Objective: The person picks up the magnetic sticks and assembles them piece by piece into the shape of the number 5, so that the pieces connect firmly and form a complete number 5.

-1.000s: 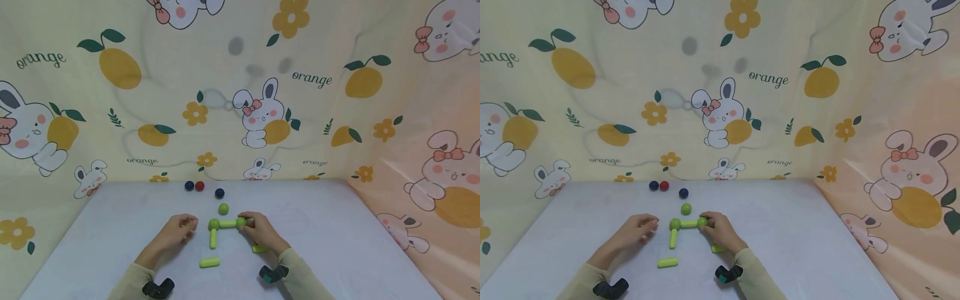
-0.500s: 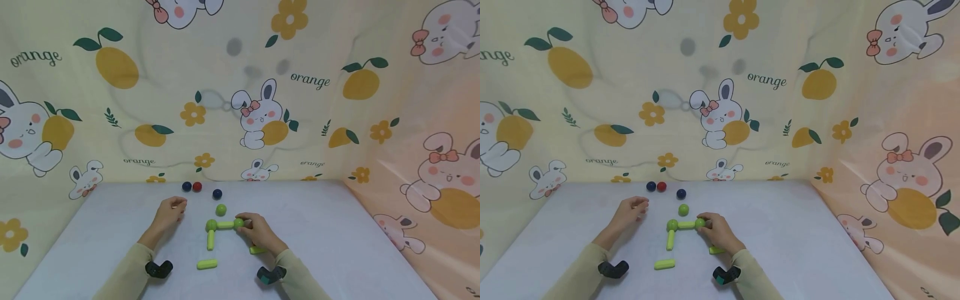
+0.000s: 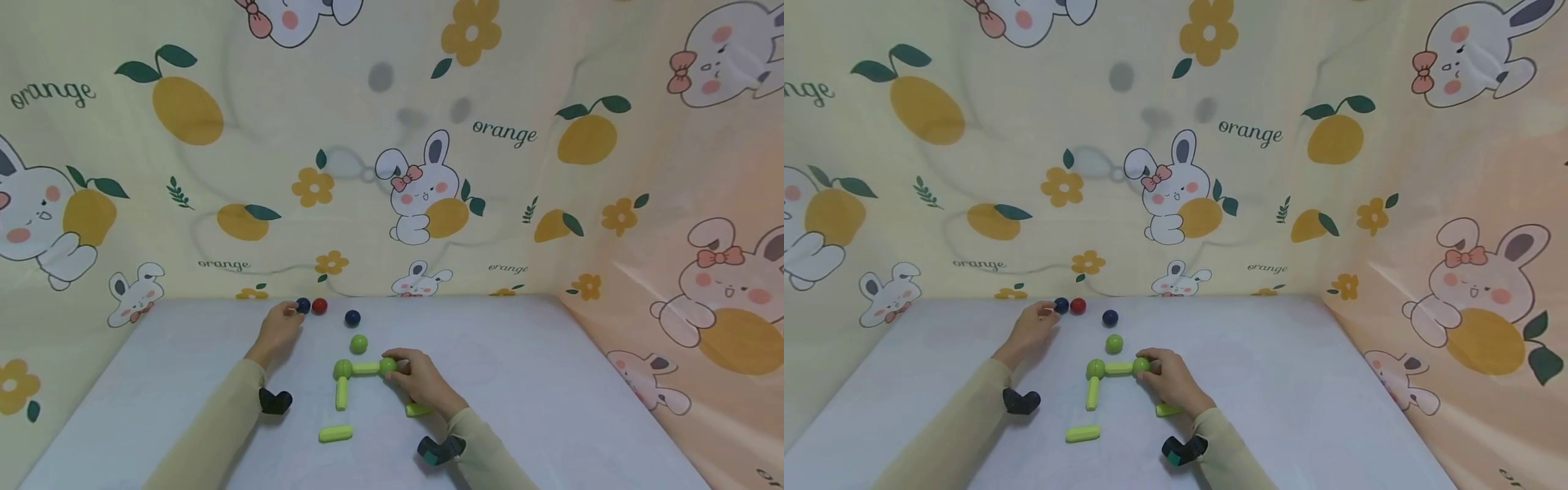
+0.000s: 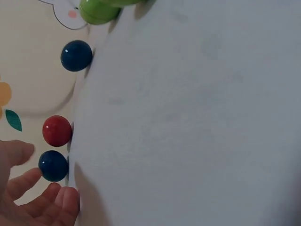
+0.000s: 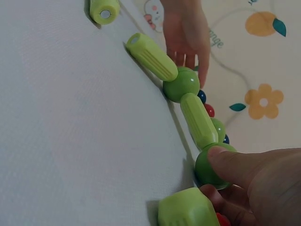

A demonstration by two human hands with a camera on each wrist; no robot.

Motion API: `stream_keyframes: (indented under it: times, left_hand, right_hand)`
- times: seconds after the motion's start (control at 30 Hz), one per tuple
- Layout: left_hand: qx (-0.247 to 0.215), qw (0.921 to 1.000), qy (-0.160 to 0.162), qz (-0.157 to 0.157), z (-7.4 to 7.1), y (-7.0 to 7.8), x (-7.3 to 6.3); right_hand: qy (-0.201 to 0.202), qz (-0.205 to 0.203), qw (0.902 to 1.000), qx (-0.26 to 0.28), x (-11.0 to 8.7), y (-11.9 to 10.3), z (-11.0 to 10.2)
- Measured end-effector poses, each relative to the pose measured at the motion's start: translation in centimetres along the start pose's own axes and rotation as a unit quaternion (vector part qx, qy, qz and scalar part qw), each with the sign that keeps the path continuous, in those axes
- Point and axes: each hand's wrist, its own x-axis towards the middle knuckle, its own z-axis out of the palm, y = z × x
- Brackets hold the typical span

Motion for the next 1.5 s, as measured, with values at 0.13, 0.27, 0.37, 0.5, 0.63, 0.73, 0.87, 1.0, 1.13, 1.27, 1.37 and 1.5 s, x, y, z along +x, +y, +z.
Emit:
stream_keyframes:
  times: [0.13, 0.27, 0.37, 0.5, 0.63, 0.73, 0.87, 1.0, 1.13, 1.27, 1.37, 1.5]
  left_hand:
    - [0.025, 0.9996, 0.009, 0.012, 0.2, 0.0, 1.2]
    - [0.041, 0.9986, 0.007, 0.031, 0.2, -0.2, 1.7]
    - [0.052, 0.9981, -0.002, 0.034, 0.2, -0.1, 1.7]
    - [0.066, 0.9973, -0.007, 0.031, 0.2, -0.1, 1.6]
    - [0.075, 0.9961, 0.000, 0.047, 0.2, -0.2, 1.6]
    - [0.083, 0.9942, 0.005, 0.069, 0.0, -0.4, 1.8]
    - [0.093, 0.9906, 0.013, 0.099, -0.2, -0.9, 2.1]
    - [0.095, 0.9885, 0.017, 0.117, -0.5, -1.2, 2.1]
    - [0.087, 0.9896, -0.001, 0.114, -0.6, -1.3, 1.7]
    - [0.075, 0.9897, -0.026, 0.119, -0.9, -1.5, 1.1]
    - [0.064, 0.9887, -0.037, 0.131, -1.1, -1.7, 0.5]
    - [0.051, 0.9879, -0.041, 0.141, -1.1, -2.0, -0.5]
  right_hand:
    - [-0.001, -0.004, 1.0000, 0.000, 0.1, 0.1, 0.1]
    - [-0.004, -0.005, 1.0000, 0.002, 0.1, 0.2, 0.3]
    - [-0.006, -0.001, 1.0000, 0.007, 0.1, 0.1, 0.4]
    - [-0.007, 0.000, 0.9999, 0.010, 0.0, -0.1, 0.5]
    - [-0.006, -0.005, 0.9999, 0.008, -0.1, -0.1, 0.6]
    - [-0.005, -0.006, 0.9999, 0.008, -0.1, -0.2, 0.6]
    - [-0.006, -0.005, 0.9999, 0.009, -0.1, -0.4, 0.5]
    - [-0.006, -0.005, 0.9999, 0.008, -0.2, -0.4, 0.4]
    - [-0.005, -0.005, 1.0000, 0.006, -0.1, -0.3, 0.3]
    - [-0.002, -0.004, 1.0000, 0.006, 0.0, -0.2, 0.2]
    - [-0.001, -0.005, 1.0000, 0.006, 0.0, -0.1, 0.0]
    - [-0.001, -0.005, 1.0000, 0.006, 0.0, 0.1, 0.0]
